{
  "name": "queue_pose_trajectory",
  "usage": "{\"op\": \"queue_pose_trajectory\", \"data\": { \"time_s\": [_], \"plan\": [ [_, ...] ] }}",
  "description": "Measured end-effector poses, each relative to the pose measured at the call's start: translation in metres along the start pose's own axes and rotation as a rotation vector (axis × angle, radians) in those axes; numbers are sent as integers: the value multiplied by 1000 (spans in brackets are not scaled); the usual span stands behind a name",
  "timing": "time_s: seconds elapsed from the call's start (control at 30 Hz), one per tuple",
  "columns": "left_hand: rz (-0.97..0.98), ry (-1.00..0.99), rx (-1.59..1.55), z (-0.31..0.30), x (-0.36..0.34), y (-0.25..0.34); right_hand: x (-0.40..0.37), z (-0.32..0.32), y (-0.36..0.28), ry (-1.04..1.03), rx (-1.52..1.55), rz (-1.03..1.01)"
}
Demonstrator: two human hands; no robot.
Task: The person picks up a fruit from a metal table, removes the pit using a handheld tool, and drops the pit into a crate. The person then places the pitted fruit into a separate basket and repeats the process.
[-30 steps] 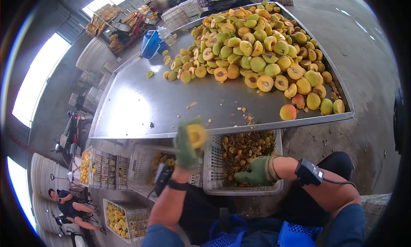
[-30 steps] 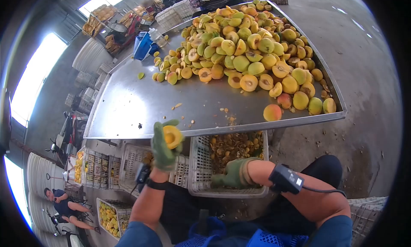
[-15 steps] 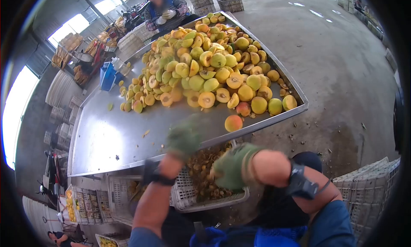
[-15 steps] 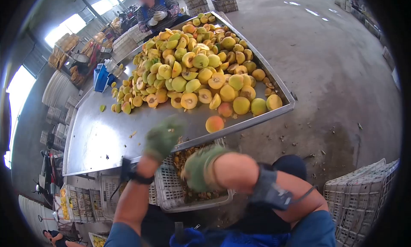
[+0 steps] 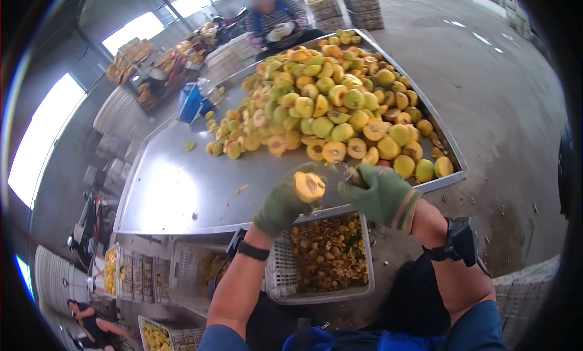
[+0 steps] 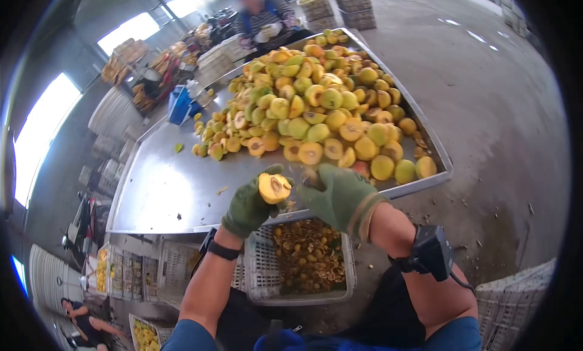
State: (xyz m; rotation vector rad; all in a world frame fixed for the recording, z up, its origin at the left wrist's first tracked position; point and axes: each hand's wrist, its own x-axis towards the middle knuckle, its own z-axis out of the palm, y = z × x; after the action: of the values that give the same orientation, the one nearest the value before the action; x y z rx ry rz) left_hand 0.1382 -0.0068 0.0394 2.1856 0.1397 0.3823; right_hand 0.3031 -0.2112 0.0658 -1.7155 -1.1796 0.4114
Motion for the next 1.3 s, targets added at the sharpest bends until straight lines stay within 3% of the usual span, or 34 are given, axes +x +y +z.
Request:
{"op": "queue_pose_trajectory", "data": {
  "time_s": [0.07, 0.17, 0.23, 0.3, 0.43, 0.57, 0.7, 0.77, 0.83, 1.03, 1.23, 1.3],
  "plan": [
    [-44, 34, 24, -10, -31, 4, 2, 21, -5, -112, 7, 52],
    [-82, 116, -644, -5, -56, 4, -2, 48, -25, -274, -17, 111],
    [-42, 180, -1065, -3, -66, 7, -5, 68, -34, -335, 130, 147],
    [-21, 186, -918, -5, -72, 15, -10, 88, -33, -317, 167, 152],
    [-68, 252, -743, -3, -84, 4, -9, 96, -35, -276, -56, 149],
    [-263, 255, -477, -14, -96, -5, -9, 111, -29, -207, -141, -34],
    [-120, 339, -187, -10, -100, -7, -9, 122, -33, -210, -264, -104],
    [-146, 400, -277, -8, -103, -16, -12, 129, -36, -209, -296, -127],
    [-315, 484, -646, 0, -104, -17, -14, 136, -36, -218, -315, -141],
    [-342, 474, -773, 7, -98, -2, -17, 133, -37, -291, -245, -37],
    [-373, 521, -647, 21, -98, -2, -18, 139, -30, -355, -199, 147],
    [-325, 592, -471, 26, -98, -10, -22, 145, -35, -347, -159, 195]
  ]
}}
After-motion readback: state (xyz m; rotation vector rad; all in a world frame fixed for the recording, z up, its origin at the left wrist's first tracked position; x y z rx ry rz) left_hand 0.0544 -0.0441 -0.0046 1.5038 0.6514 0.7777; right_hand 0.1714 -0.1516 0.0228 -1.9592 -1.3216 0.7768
